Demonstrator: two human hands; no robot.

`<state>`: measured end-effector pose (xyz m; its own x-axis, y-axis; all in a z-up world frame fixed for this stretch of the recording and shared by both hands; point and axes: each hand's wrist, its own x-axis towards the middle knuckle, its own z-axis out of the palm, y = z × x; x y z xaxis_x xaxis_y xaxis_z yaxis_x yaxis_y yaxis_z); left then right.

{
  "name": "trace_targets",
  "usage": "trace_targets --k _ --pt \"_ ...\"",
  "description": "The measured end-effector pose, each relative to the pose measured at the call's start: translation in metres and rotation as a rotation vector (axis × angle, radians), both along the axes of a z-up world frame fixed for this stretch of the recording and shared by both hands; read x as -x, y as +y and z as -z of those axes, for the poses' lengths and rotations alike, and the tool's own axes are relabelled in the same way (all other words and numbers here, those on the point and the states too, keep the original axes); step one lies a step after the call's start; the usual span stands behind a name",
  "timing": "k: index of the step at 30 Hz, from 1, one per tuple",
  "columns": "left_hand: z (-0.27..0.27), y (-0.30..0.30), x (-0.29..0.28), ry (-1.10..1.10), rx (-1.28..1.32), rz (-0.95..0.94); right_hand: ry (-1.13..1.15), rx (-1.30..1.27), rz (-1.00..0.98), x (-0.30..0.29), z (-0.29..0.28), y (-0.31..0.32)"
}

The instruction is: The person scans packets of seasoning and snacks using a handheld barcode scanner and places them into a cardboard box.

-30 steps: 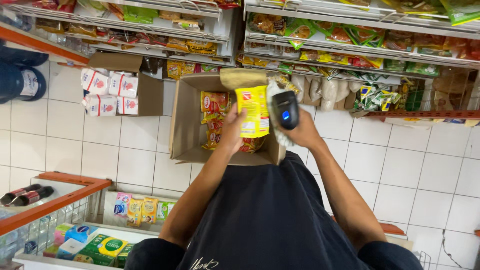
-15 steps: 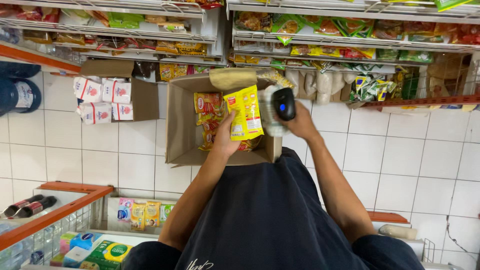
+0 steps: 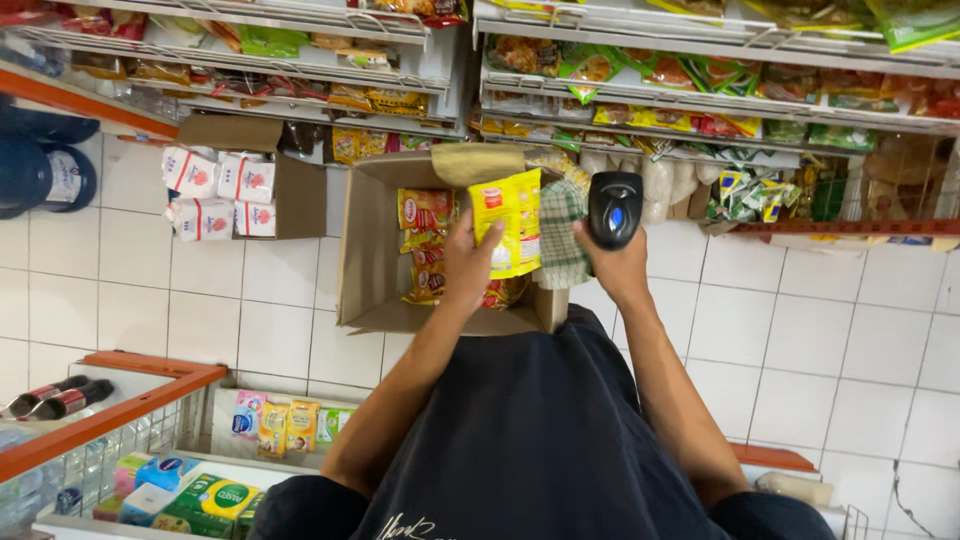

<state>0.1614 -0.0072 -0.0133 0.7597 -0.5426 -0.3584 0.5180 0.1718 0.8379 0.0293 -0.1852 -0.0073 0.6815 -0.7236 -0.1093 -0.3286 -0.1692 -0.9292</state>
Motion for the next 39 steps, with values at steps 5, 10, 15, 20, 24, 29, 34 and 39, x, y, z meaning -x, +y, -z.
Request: trace_targets --k 5,10,15,20,24,29,34,39 --pt "-0.083 -0.011 0.014 -0.58 -0.409 0.266 -0.378 -0.43 -0.135 -0.02 -0.039 0.024" --pt "-0.149 -0.009 -0.005 -1.279 -0.291 0.191 -0.689 -0.836 -0.018 -0.035 -0.06 0.015" --pt "-0.178 -0.007 -0.034 -0.846 -0.107 0.21 -0.711 -1.235 -0.075 -0.042 -0.092 -0.01" --pt "-0.189 -0.022 -0.052 -0.44 0.269 0.346 -0.753 -0.762 -0.098 -0.055 -0.124 -0.026" --pt "-0.222 -0.033 -0.07 -0.637 0.262 0.276 -0.765 -0.2 0.046 -0.072 -0.157 -0.039" --pt "-0.266 -0.049 -0.096 -0.81 0.332 0.288 -0.756 0.043 0.002 -0.094 -0.2 -0.056" --pt "-0.287 -0.078 -0.13 -0.868 0.421 0.185 -0.75 0.127 -0.034 -0.117 -0.228 -0.063" --pt "-0.301 -0.114 -0.156 -0.864 0.452 0.088 -0.693 0.199 0.024 -0.135 -0.25 -0.068"
